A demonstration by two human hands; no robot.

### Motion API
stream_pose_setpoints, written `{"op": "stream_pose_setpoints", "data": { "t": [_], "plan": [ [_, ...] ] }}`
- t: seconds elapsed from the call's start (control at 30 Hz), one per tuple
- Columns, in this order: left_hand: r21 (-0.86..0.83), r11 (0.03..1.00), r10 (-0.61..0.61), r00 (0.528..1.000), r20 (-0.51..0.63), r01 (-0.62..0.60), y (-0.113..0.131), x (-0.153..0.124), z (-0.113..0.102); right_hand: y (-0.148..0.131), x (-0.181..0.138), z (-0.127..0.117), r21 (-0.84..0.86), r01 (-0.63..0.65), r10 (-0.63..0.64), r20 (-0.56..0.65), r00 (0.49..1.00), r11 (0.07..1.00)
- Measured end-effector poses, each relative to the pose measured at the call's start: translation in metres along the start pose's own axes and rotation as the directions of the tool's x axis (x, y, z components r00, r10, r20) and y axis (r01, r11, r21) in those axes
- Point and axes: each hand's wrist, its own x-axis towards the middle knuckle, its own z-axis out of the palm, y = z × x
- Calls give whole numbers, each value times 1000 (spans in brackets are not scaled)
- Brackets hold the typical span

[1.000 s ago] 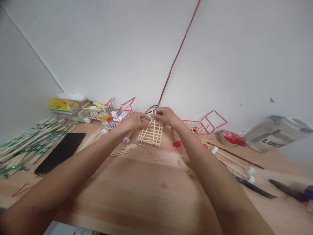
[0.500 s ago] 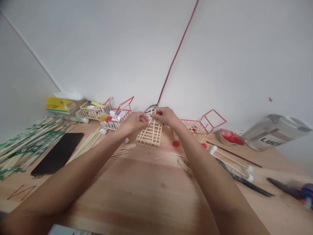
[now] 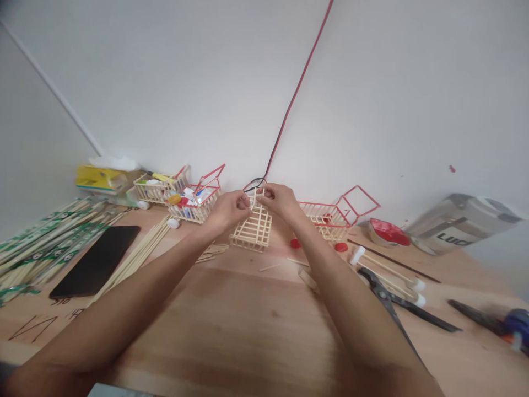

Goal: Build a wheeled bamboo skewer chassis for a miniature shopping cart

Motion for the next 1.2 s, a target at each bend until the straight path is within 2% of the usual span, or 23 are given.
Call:
{"op": "stream_pose_setpoints", "data": {
  "t": [0.27,0.5,0.73,1.2],
  "plan": [
    [79,997,21,1000,-16,-20,-2,-3,5,0,-2,3,-58,8,-10,-40,999,998],
    [138,983,129,991,-24,-125,-6,-4,7,-7,-4,0,-111,-6,2,-34,999,994],
    [162,976,148,989,-6,-145,-5,-4,6,-10,-4,-3,-179,-28,25,-19,1000,983],
    [173,974,140,989,41,-145,-4,-7,4,-4,-12,2,-72,46,-50,-56,997,996]
  ]
}}
